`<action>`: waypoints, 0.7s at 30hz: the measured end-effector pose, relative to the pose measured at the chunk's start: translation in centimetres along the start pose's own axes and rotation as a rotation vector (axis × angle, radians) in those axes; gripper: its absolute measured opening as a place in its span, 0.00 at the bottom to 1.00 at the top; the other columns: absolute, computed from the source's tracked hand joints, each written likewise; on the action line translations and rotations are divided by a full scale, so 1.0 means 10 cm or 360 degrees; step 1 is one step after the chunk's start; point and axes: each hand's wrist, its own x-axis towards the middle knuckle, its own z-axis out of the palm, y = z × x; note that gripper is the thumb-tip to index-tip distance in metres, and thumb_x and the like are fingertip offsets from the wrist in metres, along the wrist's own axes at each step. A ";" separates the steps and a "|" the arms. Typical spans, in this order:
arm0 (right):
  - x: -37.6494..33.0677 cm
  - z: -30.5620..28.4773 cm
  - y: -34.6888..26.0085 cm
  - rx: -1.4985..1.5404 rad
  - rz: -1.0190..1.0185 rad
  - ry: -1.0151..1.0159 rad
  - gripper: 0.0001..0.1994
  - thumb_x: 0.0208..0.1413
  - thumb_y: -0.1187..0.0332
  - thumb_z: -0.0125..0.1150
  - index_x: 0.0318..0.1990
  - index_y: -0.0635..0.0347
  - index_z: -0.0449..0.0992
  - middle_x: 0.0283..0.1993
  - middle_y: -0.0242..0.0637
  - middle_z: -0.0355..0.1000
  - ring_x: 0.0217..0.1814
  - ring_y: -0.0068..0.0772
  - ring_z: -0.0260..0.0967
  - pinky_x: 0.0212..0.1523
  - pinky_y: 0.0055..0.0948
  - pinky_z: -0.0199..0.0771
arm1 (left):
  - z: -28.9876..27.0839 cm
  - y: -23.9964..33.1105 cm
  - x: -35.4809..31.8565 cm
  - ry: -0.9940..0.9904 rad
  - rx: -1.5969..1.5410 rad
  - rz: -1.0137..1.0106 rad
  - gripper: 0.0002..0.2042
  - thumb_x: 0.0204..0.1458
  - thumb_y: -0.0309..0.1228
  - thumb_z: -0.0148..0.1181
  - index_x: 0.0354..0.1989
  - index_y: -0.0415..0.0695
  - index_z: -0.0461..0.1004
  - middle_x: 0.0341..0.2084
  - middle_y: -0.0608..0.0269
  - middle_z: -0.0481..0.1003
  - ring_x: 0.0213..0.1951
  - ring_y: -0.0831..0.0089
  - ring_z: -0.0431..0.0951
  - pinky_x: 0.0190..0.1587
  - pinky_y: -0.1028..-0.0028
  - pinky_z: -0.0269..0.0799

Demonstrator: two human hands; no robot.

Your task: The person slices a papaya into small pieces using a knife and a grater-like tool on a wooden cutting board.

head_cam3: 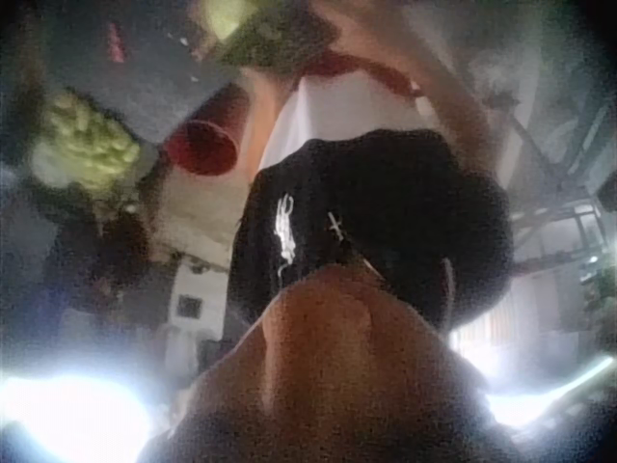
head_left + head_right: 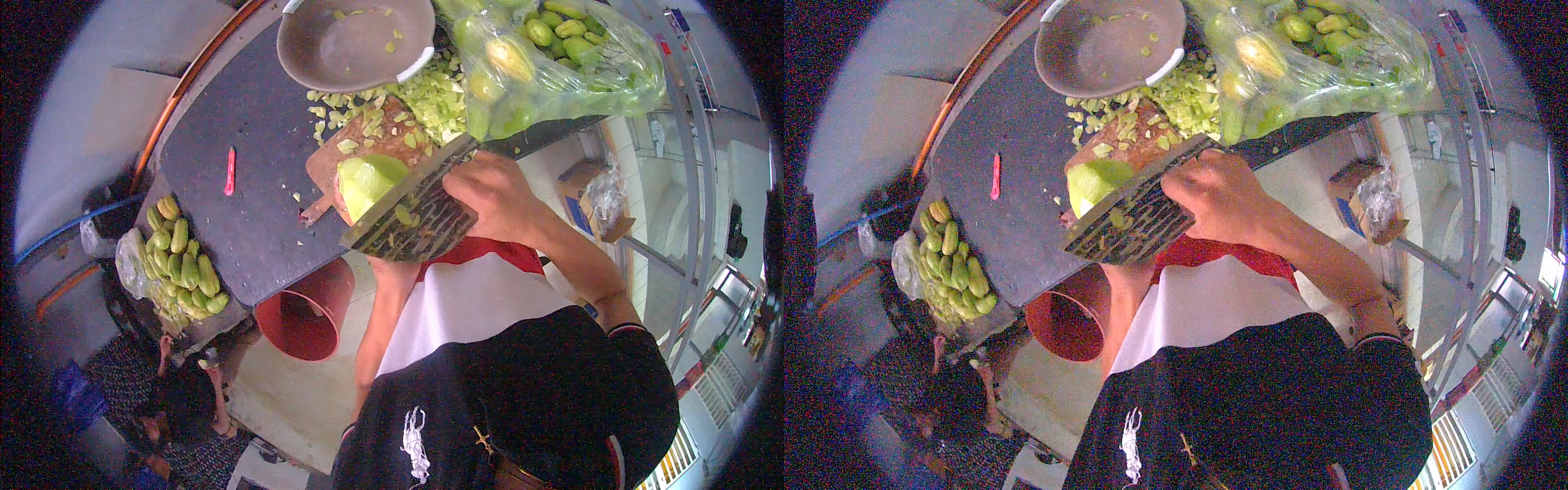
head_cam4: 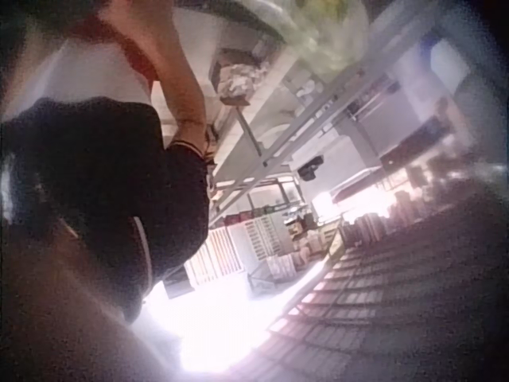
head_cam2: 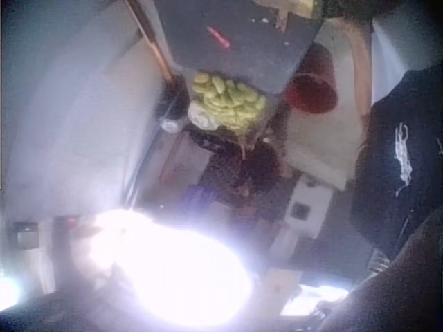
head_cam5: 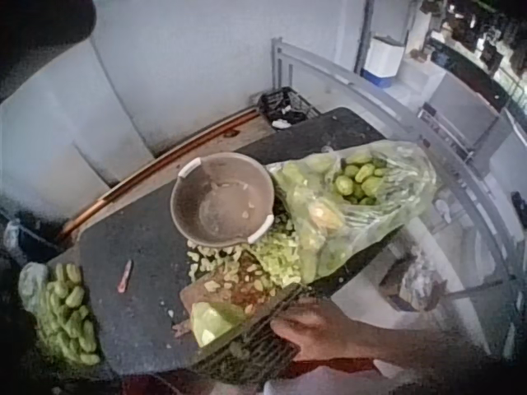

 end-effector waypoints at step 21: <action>0.02 0.28 0.00 0.0002 -0.0001 0.0259 0.14 0.34 0.64 0.71 0.25 0.56 0.70 0.26 0.36 0.71 0.28 0.43 0.70 0.31 0.39 0.70 | 0.16 0.10 0.10 -0.0069 -0.0553 -0.0027 0.33 0.57 0.47 0.58 0.69 0.58 0.52 0.54 0.65 0.67 0.56 0.67 0.70 0.56 0.62 0.71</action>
